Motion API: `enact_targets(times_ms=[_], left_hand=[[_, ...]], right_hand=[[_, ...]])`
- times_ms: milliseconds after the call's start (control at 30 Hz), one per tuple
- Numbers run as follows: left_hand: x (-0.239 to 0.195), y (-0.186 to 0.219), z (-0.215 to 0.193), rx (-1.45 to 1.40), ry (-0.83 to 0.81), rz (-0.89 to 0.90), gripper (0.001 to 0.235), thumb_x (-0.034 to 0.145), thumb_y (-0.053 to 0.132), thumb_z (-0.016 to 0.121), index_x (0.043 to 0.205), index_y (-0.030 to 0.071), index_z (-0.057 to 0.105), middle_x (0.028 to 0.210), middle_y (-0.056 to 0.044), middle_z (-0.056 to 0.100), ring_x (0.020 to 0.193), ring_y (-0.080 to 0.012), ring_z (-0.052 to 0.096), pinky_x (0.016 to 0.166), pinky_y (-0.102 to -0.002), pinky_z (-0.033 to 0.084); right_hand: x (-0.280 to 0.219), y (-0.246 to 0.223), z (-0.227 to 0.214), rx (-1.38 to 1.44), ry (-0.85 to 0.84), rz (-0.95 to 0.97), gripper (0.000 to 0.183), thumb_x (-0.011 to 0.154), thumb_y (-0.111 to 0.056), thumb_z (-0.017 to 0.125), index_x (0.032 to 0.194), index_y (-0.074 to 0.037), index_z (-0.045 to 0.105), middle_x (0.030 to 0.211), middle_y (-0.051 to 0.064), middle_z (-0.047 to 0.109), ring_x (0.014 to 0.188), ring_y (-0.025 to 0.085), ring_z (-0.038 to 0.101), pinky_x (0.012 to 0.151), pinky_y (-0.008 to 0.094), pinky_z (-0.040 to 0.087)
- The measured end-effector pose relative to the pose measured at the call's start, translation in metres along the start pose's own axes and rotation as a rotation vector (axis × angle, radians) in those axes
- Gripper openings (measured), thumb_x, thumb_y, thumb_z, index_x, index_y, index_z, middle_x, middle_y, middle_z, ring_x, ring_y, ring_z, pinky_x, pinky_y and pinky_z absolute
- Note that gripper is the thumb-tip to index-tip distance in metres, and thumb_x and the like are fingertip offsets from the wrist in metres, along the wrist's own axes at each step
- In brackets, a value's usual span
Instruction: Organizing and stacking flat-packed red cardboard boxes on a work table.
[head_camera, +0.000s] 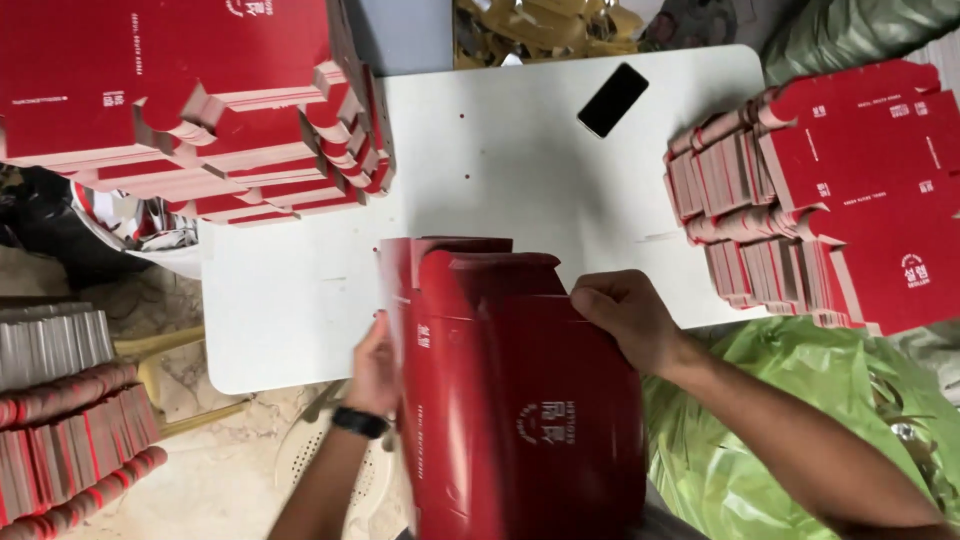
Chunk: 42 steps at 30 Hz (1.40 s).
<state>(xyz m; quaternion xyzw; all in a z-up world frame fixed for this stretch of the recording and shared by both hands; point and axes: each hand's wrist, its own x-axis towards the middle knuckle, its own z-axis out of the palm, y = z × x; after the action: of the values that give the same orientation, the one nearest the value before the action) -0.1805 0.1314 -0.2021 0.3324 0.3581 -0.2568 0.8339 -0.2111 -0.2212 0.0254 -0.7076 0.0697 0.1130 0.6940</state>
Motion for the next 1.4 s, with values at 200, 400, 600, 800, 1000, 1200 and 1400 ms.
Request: enact_targets(times_ms=[200, 400, 600, 800, 1000, 1200, 1400], left_hand=[[-0.134, 0.117, 0.099, 0.966, 0.294, 0.342, 0.073, 0.078, 0.042, 0.080, 0.142, 0.013, 0.058, 0.136, -0.021, 0.060, 0.124, -0.0445, 0.055, 0.108, -0.058, 0.041], [-0.200, 0.052, 0.253, 1.519, -0.183, 1.291, 0.062, 0.096, 0.053, 0.054, 0.143, 0.013, 0.057, 0.132, -0.013, 0.064, 0.128, -0.0338, 0.057, 0.113, -0.047, 0.039], [-0.187, 0.022, 0.288, 1.564, -0.669, 1.438, 0.043, 0.072, 0.054, 0.073, 0.061, 0.017, 0.053, 0.069, 0.004, 0.038, 0.060, -0.0242, 0.050, 0.077, -0.038, 0.040], [-0.195, -0.006, 0.287, 1.438, -0.582, 1.541, 0.065, 0.059, 0.065, 0.090, 0.060, 0.015, 0.048, 0.069, 0.001, 0.037, 0.060, -0.0241, 0.048, 0.079, -0.039, 0.040], [-0.225, -0.011, 0.266, 1.442, -0.455, 1.460, 0.075, 0.051, 0.083, 0.067, 0.068, 0.011, 0.051, 0.076, 0.000, 0.035, 0.072, -0.0204, 0.038, 0.081, -0.038, 0.027], [-0.233, -0.022, 0.247, 1.308, -0.310, 1.461, 0.077, 0.050, 0.084, 0.059, 0.065, 0.009, 0.053, 0.078, 0.000, 0.034, 0.073, -0.0186, 0.037, 0.102, -0.047, 0.035], [-0.242, -0.019, 0.246, 1.300, -0.282, 1.515, 0.079, 0.050, 0.085, 0.058, 0.068, 0.008, 0.054, 0.078, -0.001, 0.034, 0.072, -0.0200, 0.036, 0.098, -0.047, 0.036]], right_hand=[[-0.003, -0.077, 0.013, -0.414, 0.004, 0.247, 0.053, 0.093, -0.048, 0.061, 0.068, -0.003, 0.074, 0.051, 0.013, 0.056, 0.055, 0.020, 0.050, 0.053, 0.035, 0.047], [-0.004, -0.118, 0.030, -0.866, -0.177, 0.073, 0.049, 0.091, -0.049, 0.045, 0.077, -0.009, 0.069, 0.054, 0.015, 0.061, 0.063, 0.038, 0.069, 0.070, 0.048, 0.056], [-0.015, -0.114, 0.000, -0.937, -0.184, -0.225, 0.036, 0.088, -0.040, 0.061, 0.065, -0.013, 0.060, 0.047, 0.008, 0.059, 0.062, 0.035, 0.070, 0.059, 0.043, 0.057], [-0.030, -0.156, -0.010, -1.006, -0.359, -0.338, 0.043, 0.095, -0.041, 0.049, 0.070, -0.011, 0.067, 0.062, 0.012, 0.072, 0.066, 0.038, 0.074, 0.060, 0.047, 0.057], [-0.041, -0.157, -0.090, -0.607, -0.408, -0.625, 0.037, 0.097, -0.023, 0.060, 0.126, 0.001, 0.061, 0.109, 0.015, 0.075, 0.092, 0.023, 0.074, 0.078, 0.035, 0.062], [-0.066, -0.098, -0.101, 0.415, -0.937, -0.097, 0.099, 0.095, -0.058, 0.088, 0.154, -0.002, 0.031, 0.155, 0.021, 0.049, 0.141, 0.034, 0.055, 0.118, 0.054, 0.048], [-0.074, -0.087, -0.090, 0.560, -0.880, 0.021, 0.064, 0.094, -0.029, 0.089, 0.136, 0.000, 0.052, 0.128, 0.012, 0.064, 0.112, 0.025, 0.067, 0.089, 0.038, 0.056]])
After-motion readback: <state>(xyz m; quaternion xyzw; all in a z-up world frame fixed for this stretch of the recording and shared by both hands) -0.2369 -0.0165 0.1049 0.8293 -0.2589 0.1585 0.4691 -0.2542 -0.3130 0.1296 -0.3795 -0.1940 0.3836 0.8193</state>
